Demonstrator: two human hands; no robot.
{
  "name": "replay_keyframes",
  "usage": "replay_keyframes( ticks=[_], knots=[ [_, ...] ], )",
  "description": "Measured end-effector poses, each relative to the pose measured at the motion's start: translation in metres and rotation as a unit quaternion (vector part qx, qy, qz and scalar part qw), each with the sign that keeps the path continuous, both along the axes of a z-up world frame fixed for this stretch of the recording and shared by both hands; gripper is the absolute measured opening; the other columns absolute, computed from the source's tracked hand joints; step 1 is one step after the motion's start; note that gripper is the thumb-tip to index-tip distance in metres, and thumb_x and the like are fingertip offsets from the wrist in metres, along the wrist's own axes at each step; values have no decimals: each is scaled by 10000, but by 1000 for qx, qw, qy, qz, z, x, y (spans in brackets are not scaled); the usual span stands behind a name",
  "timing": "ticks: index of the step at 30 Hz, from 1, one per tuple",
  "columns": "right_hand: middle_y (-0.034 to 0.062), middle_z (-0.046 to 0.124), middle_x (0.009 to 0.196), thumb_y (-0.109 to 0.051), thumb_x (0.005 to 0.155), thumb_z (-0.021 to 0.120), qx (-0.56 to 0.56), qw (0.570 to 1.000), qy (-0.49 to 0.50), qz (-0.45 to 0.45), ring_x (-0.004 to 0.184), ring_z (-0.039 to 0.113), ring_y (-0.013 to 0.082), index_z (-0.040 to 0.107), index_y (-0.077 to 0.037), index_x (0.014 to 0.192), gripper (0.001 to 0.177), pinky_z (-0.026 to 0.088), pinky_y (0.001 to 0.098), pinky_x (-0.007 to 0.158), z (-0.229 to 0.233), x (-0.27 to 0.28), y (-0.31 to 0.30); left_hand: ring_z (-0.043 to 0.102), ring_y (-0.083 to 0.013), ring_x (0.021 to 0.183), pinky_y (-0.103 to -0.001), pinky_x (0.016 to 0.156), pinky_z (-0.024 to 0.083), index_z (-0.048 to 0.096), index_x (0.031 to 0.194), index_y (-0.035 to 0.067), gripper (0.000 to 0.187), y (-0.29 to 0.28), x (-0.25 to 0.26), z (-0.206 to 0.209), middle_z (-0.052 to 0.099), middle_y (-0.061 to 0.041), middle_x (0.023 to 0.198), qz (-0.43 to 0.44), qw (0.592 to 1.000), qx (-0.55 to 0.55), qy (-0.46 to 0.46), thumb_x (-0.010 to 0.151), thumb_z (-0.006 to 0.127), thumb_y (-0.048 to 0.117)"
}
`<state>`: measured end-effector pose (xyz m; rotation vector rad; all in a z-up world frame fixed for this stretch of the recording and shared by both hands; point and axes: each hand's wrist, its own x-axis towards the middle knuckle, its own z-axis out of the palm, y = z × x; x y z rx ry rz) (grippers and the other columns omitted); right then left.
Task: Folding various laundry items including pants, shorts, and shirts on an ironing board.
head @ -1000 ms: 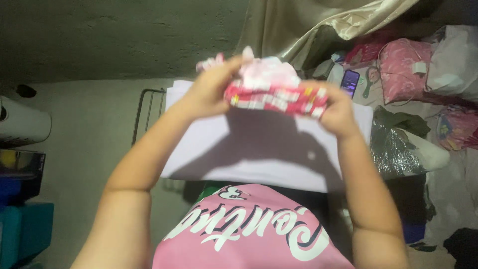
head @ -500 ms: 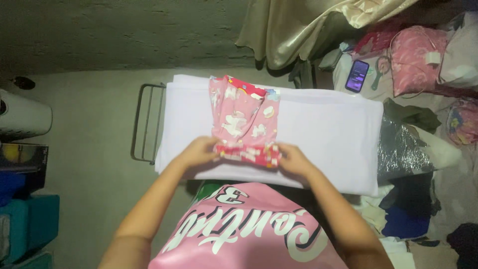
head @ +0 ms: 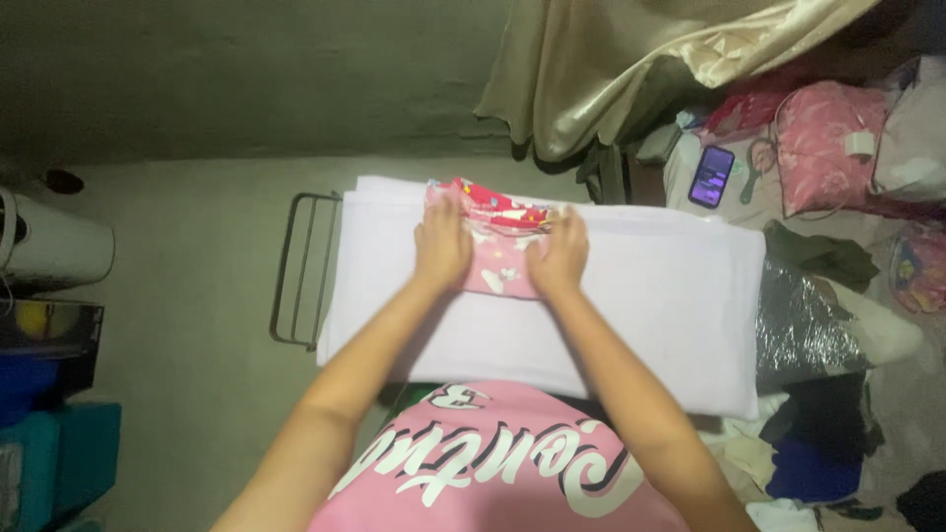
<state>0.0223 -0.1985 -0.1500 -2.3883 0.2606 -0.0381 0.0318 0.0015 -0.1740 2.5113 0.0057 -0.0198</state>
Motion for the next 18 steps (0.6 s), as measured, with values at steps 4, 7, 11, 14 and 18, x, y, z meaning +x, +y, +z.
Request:
replay_keyframes(
  ticks=[4,7,11,14,18],
  knots=[
    [201,297,1621,-223,874,675,-174,979,15,106,1509,221,383,491,-106,1438,604,178,661,1199,-28,-7,24,279,-443,1456,-640,1166,209,438,1495,17,631,-23,-15,-22,339,-231,1582,-67,985,160,-7,917,575,229],
    [217,309,1618,-332,953,562,-197,948,-119,221,1505,240,428,523,-253,1489,543,129,782,1134,-63,-2,25,246,-418,1525,-670,1209,144,439,1506,33,575,-18,-16,-41,319,-185,1643,-144,972,162,-91,985,510,266],
    [177,278,1662,-348,1016,511,-215,950,-94,205,1550,225,363,484,-267,1527,519,116,808,1106,-77,2,20,282,-346,1506,-701,1175,108,410,1529,51,623,-7,-15,-42,339,-153,1630,-175,973,118,-95,978,506,325],
    [236,203,1645,-406,983,565,-225,963,-74,127,1524,172,392,455,-173,1533,608,108,792,1085,-83,6,14,242,-392,1527,-660,1202,111,393,1537,12,684,-1,-15,-44,319,-207,1632,-145,977,118,-101,950,538,333],
    [308,113,1602,-582,684,816,-68,988,-69,-124,1509,102,450,349,56,1515,1146,136,698,1137,-71,8,4,212,-460,1511,-617,1195,140,346,1576,-73,872,6,-21,-39,315,-295,1593,101,993,-11,-65,851,611,333]
  ],
)
